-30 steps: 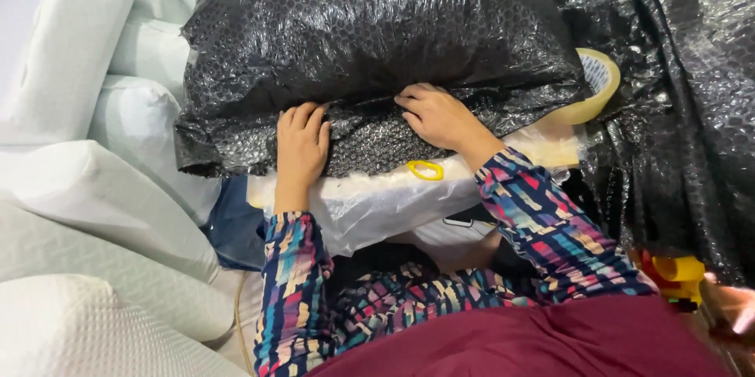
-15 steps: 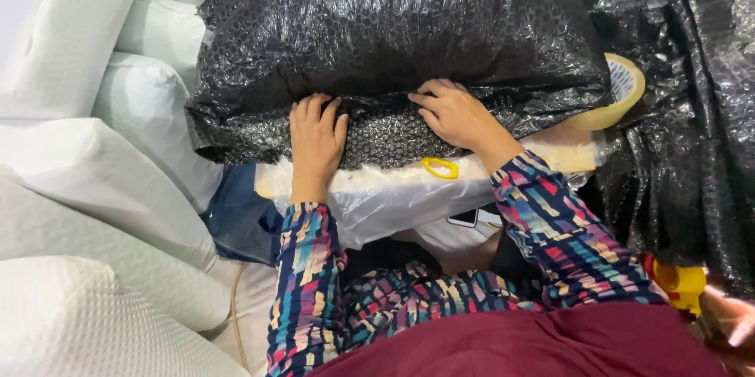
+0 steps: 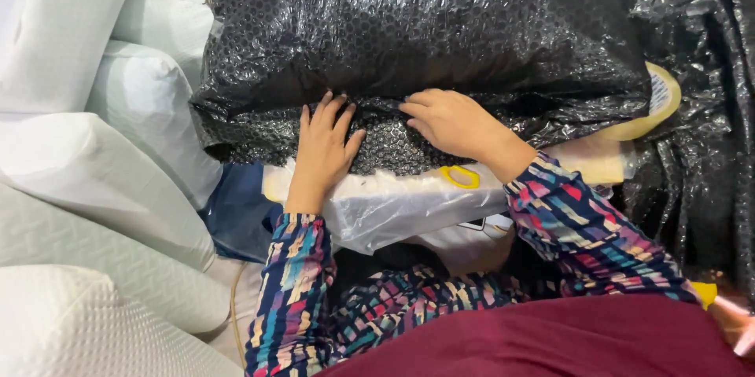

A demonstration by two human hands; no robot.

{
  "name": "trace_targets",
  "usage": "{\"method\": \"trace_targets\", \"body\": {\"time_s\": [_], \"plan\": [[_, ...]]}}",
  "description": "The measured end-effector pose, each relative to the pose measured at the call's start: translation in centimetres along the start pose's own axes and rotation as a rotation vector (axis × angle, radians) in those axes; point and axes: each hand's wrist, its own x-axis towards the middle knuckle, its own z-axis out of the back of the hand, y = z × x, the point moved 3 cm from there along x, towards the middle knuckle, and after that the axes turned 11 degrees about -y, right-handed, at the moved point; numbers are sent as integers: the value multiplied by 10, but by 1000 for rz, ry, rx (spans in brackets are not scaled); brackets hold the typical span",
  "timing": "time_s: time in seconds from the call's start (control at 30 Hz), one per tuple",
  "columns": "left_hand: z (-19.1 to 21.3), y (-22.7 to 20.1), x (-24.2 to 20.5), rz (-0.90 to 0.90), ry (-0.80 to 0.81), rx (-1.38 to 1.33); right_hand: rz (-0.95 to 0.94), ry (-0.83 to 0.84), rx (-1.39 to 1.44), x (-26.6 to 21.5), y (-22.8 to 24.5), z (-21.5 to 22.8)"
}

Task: Wrapping a large foam cushion in black bubble wrap and securing it with clear adhesive tape using scissors.

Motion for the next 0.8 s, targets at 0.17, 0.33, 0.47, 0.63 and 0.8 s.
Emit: {"method": "trace_targets", "body": {"time_s": [0.17,0.33,0.47,0.63,0.8], "plan": [[6,3,1,28,31,-54,57,-57,82,7,-10,-23],[15,-2,8,-75,68,-136,66,-42,23,7,-3,-21],[20,-15,-2,-152,209,-265,30,19,2,7,-4,-24],[31,-12,3,-161,291,-332,31,45,-1,12,-4,-22],[27,-5,4,-151,314,-358,-100,123,136,19,-1,-4]]}}
